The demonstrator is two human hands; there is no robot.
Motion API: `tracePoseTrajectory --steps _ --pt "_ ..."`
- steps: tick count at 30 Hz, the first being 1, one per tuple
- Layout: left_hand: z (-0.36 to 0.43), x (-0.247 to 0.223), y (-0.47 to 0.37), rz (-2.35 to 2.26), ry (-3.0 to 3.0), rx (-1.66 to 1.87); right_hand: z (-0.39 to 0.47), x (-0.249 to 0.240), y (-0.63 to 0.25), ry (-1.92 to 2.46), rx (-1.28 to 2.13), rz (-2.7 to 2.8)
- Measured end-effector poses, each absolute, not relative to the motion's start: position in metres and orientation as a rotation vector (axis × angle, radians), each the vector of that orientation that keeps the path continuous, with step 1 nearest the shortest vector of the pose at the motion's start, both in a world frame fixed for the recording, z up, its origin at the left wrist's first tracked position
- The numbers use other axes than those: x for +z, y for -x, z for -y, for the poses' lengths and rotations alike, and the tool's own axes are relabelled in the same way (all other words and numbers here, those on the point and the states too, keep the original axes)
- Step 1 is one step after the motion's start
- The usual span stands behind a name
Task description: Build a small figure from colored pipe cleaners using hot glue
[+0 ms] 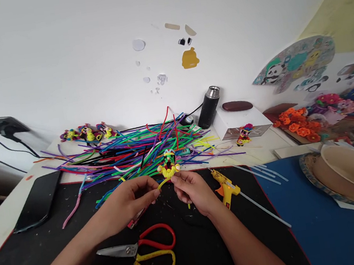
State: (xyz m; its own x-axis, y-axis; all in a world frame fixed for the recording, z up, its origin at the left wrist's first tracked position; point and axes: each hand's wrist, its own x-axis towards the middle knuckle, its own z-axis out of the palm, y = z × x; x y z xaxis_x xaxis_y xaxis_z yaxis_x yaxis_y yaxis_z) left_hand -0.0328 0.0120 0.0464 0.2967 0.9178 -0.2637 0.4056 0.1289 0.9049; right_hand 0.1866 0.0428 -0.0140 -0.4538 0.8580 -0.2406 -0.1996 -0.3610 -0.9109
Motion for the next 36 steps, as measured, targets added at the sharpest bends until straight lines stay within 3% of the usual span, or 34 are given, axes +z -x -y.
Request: tracePoseTrajectory --steps 22,36 --pt "-0.043 -0.002 0.037 -1.043 -1.290 0.784 -0.045 -0.020 -0.188 1.057 1.888 1.174" --pt "-0.035 -0.016 0.022 -0.926 -0.761 0.861 -0.046 -0.022 -0.186 1.064 1.881 1.231"
